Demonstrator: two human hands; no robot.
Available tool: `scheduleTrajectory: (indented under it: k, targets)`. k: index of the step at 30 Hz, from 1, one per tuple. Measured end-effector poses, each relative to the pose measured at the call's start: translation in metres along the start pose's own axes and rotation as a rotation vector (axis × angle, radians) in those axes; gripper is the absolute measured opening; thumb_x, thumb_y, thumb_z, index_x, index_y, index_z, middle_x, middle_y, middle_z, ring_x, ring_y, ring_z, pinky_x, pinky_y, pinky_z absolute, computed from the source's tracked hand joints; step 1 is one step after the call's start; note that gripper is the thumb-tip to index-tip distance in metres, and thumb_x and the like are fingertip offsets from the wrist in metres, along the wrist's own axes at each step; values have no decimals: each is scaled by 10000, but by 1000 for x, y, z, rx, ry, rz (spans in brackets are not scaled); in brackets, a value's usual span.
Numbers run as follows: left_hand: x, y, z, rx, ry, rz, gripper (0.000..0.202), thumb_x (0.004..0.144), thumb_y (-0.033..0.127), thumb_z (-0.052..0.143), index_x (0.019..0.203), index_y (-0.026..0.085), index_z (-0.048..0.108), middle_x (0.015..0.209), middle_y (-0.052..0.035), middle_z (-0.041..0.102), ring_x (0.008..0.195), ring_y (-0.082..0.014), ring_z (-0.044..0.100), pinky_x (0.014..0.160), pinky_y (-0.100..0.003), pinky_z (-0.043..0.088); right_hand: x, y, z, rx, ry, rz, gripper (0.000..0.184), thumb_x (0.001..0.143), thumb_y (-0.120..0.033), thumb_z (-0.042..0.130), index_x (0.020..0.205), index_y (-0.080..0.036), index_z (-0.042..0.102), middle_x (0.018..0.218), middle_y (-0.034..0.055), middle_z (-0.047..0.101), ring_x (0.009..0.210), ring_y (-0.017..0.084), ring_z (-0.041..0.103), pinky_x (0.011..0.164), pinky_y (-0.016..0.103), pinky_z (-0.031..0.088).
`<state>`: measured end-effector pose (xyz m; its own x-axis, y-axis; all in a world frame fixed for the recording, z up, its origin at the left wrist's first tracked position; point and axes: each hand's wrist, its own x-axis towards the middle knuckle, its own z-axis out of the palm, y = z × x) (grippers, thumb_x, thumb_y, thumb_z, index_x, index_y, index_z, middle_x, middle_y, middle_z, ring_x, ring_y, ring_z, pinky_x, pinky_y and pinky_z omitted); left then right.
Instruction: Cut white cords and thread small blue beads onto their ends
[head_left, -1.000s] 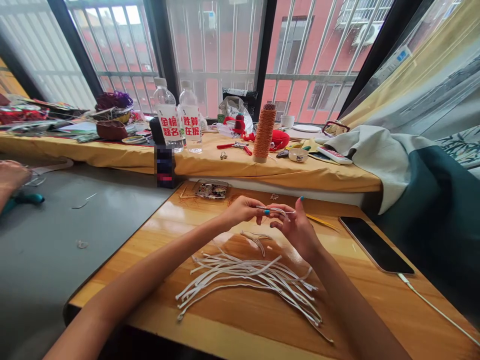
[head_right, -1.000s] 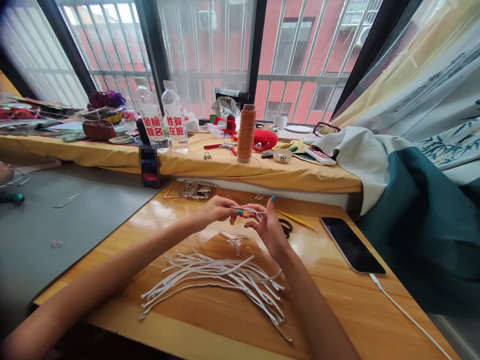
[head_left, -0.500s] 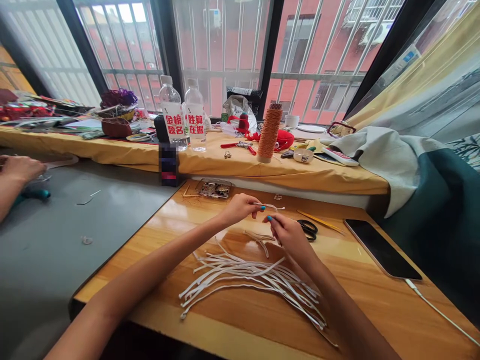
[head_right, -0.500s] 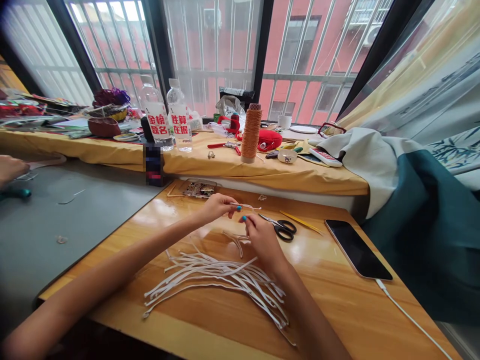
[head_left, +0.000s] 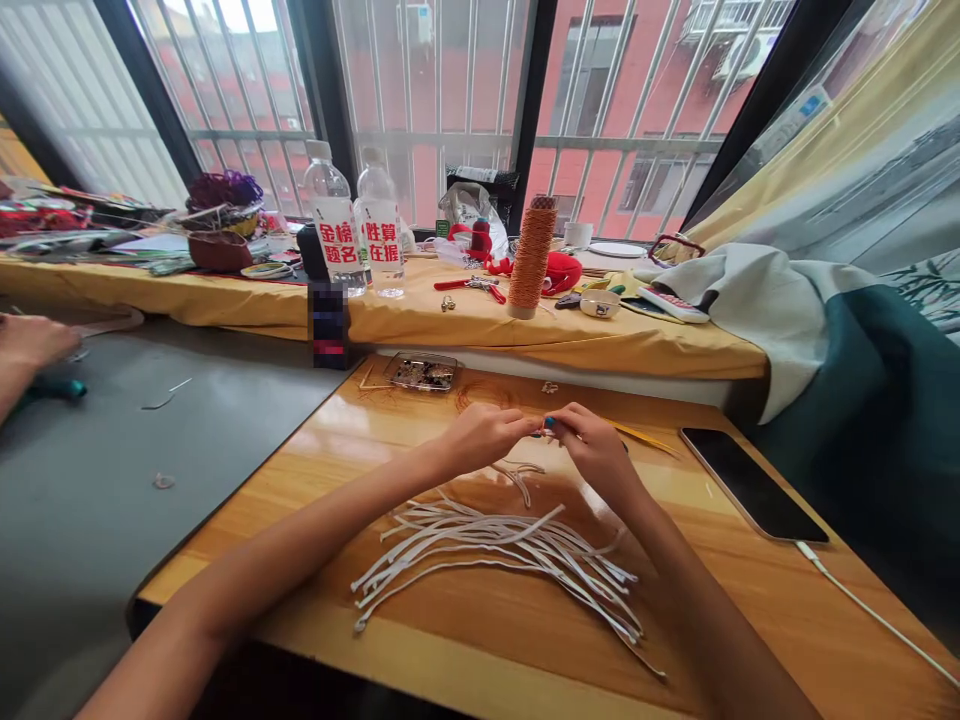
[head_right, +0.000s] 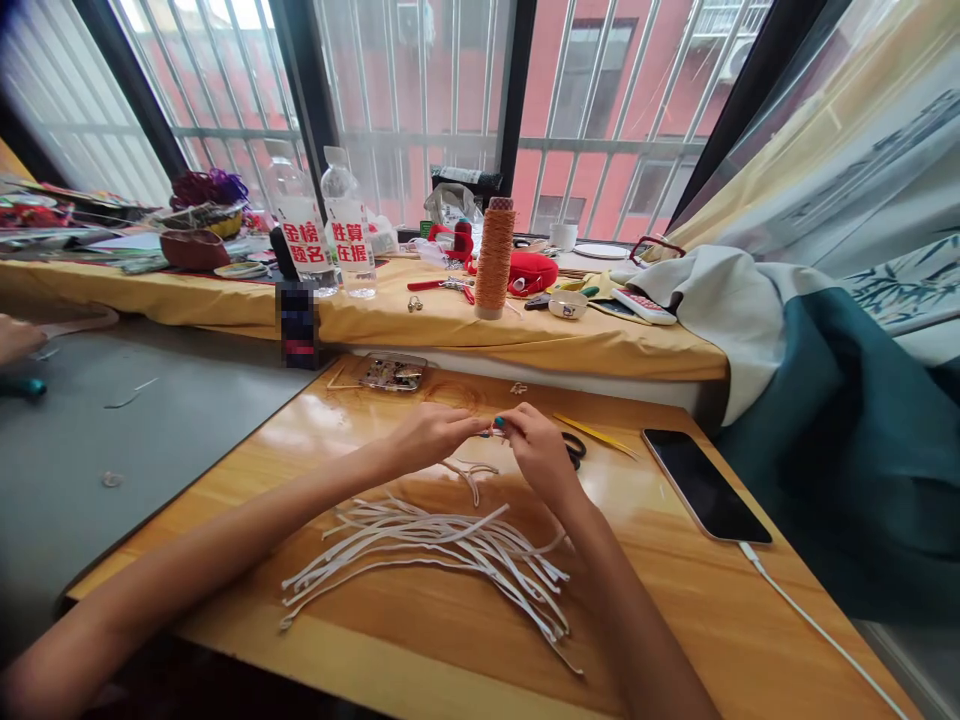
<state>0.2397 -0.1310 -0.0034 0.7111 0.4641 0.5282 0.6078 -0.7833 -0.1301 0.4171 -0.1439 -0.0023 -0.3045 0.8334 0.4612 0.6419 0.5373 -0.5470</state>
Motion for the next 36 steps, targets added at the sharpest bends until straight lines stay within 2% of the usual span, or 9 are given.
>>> scheduleTrajectory:
  k: [6,9,13,15,18,22,26,32,36]
  targets:
    - [-5,-4,2,77,77,153,310,864,176,298,1071,155,528,607,-15,544,556,-96,512,531,-196,366,2,-2,-11,418,-156,254,225,703,-372,527,679,-175,632,753,31,542,750,159,494,696,276,358]
    - [-6,-4,0,54,39,234,337,867,172,283,1137,156,483,652,-32,563,563,-100,501,544,-207,369,-2,-1,-13,599,-330,362,200,686,-342,548,692,-165,641,714,17,570,734,150,488,712,280,339]
    - [-6,-1,-1,-80,-57,274,337,867,192,279,1096,186,525,689,-44,581,564,-92,497,567,-201,369,-7,3,-10,713,-521,460,170,678,-305,553,657,-159,637,603,-15,543,594,111,441,599,252,319]
    - [-5,1,-1,-205,-81,209,324,860,199,298,1058,193,554,708,-47,590,587,-93,508,580,-194,371,-7,2,-8,681,-487,479,172,672,-312,565,654,-157,636,593,-19,539,586,105,433,587,244,310]
    - [0,3,0,-467,-75,-20,283,839,212,356,992,175,591,738,-47,608,635,-91,525,608,-177,379,-3,-3,-7,642,-290,453,223,693,-362,553,738,-164,645,658,-10,571,633,112,457,609,242,324]
    - [9,-1,-2,-804,-74,-325,238,788,256,454,890,128,627,616,-13,590,567,-71,495,563,-156,363,1,-8,-9,605,-59,341,266,741,-393,507,832,-184,643,792,18,619,771,139,514,695,254,354]
    - [12,-7,-3,-1003,-109,-464,249,733,301,506,834,112,633,553,12,550,499,-58,408,477,-162,289,0,-11,-10,520,-96,243,239,712,-332,553,889,-194,635,810,29,641,734,157,561,629,257,386]
    - [14,-1,-5,-1301,-164,-693,265,643,357,554,690,98,584,488,43,459,440,-43,293,424,-180,195,-1,-16,-8,391,-87,258,186,715,-276,524,835,-182,632,680,14,620,600,136,556,592,256,401]
    - [15,4,-4,-1353,-178,-713,264,633,371,550,635,107,551,481,48,439,431,-41,273,424,-189,177,-1,-19,-7,372,-56,263,184,719,-342,527,754,-179,605,570,-10,561,537,120,507,554,246,381]
